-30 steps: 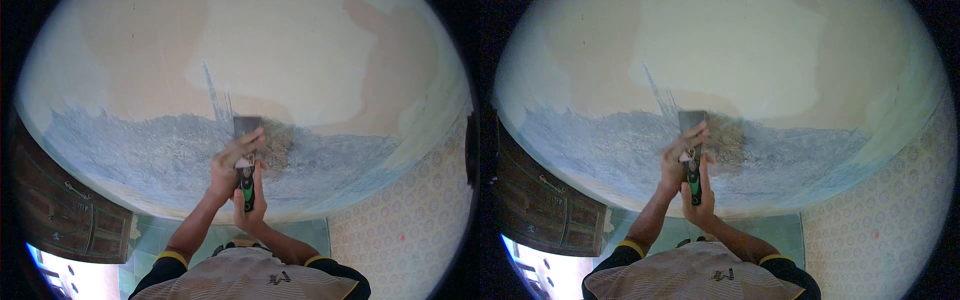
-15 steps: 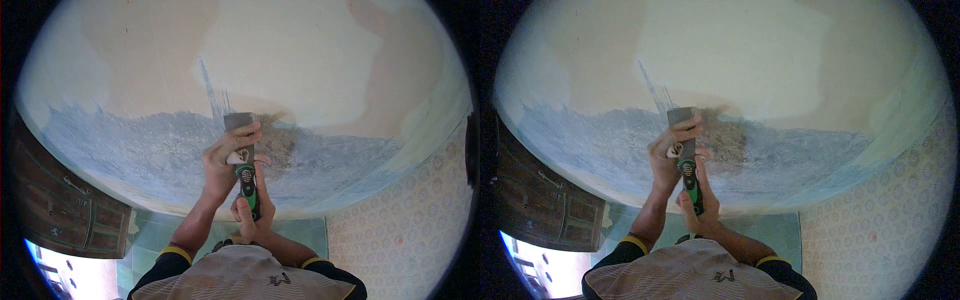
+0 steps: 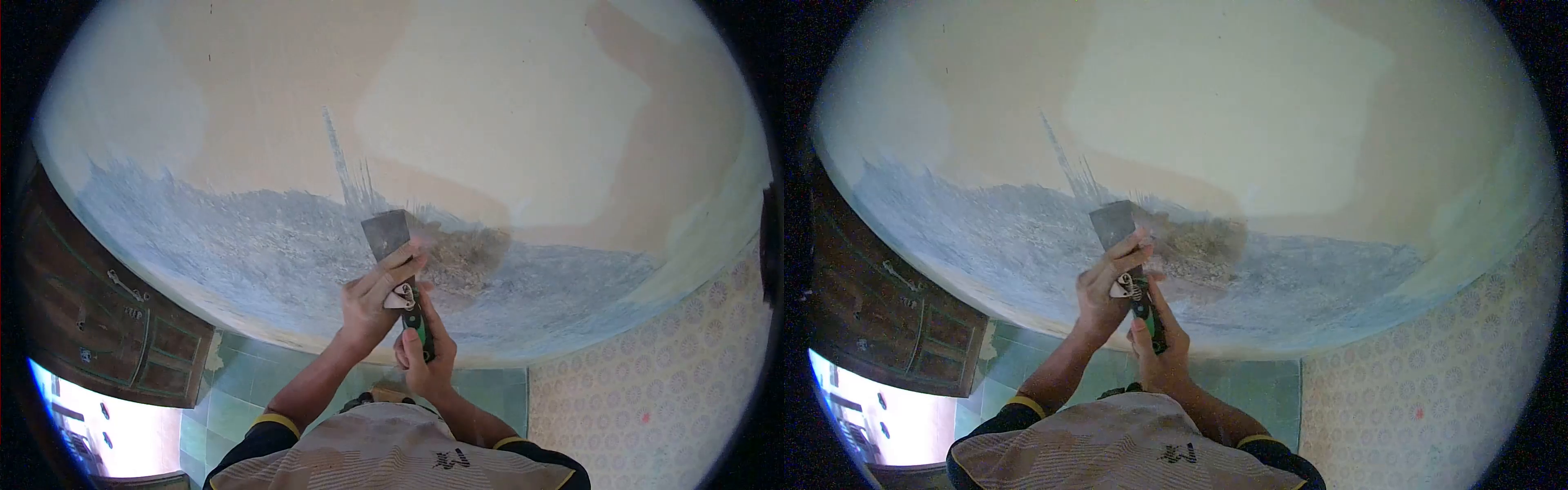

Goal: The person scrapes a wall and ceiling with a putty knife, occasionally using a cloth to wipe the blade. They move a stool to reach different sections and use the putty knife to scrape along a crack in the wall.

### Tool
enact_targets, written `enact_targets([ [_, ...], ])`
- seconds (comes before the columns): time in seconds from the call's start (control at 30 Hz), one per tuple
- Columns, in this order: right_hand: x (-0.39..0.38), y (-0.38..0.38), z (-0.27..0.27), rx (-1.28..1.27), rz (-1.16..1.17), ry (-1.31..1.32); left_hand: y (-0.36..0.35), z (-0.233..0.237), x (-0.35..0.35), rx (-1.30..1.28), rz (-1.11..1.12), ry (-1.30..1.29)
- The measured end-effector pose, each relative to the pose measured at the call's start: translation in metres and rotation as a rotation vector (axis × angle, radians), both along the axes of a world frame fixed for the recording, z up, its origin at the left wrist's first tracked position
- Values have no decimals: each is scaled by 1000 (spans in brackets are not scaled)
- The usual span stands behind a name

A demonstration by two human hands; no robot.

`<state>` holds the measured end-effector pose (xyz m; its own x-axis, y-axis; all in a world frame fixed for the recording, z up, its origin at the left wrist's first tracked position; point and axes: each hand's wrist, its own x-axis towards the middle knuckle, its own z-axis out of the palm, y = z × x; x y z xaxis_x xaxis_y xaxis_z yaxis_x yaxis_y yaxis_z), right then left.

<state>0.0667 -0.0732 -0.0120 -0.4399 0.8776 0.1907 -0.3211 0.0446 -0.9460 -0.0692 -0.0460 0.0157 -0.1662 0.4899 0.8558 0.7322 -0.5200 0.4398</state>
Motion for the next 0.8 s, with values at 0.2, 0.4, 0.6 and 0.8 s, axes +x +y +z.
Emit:
enact_targets([
  [0.2,-23,3,-7,164,1,102,3,14,-2,42,-109,-171],
  [0.4,-30,3,7,107,17,139,5,18,-7,8,-197,-263],
  [0.6,-23,-5,4,35,47,81,0,7,-8,-49,-196,-196],
  [0.8,-31,-13,-1,32,62,223,-6,9,-8,-62,-406,-489],
])
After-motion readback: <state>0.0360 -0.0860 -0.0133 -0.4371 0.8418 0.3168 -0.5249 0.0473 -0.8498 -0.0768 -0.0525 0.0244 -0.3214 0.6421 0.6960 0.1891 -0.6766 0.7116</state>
